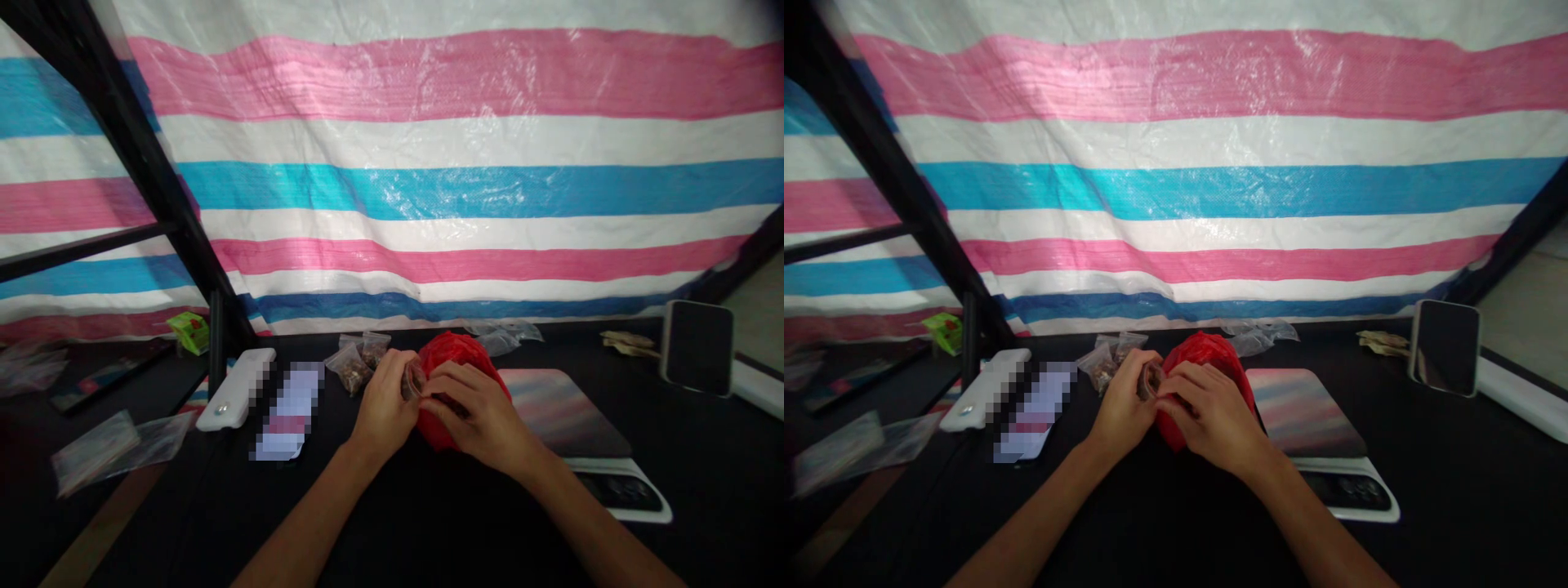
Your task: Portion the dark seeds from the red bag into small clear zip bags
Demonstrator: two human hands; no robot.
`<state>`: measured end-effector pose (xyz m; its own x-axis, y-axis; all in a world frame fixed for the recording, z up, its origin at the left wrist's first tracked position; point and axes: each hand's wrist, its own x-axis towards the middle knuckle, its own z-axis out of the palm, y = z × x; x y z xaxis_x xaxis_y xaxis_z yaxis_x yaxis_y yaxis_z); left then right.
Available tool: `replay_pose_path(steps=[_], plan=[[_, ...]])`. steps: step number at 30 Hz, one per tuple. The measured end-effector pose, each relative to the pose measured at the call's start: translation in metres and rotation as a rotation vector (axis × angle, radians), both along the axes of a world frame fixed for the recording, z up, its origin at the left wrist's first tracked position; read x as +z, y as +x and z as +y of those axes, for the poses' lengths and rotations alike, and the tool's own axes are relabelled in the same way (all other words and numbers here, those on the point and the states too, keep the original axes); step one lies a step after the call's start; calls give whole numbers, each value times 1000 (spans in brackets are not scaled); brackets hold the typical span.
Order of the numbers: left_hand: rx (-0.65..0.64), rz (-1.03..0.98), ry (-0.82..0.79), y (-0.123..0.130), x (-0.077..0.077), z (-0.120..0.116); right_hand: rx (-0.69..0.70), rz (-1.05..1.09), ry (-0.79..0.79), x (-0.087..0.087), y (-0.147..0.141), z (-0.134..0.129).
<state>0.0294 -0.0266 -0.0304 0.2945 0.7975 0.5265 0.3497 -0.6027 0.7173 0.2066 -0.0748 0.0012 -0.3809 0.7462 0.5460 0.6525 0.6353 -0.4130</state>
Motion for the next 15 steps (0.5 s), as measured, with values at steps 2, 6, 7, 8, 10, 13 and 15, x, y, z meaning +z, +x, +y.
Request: replay_pose_path(steps=[2,6,7,8,10,13,15], plan=[[49,31,-26,-1,0,2,-34,52,4,-4,2,3],[51,147,-47,-3,0,3,-175,182,61,-8,11,8],[35,166,-38,-3,0,2,-203,199,78,-8,12,9],[23,173,-26,-3,1,1,-222,208,90,-7,14,9],[3,162,5,-2,2,-2,-241,220,114,-6,15,9],[-44,119,43,1,4,-7,-267,278,146,-4,17,8],[-75,86,30,2,5,-10,-273,316,121,-2,20,8]])
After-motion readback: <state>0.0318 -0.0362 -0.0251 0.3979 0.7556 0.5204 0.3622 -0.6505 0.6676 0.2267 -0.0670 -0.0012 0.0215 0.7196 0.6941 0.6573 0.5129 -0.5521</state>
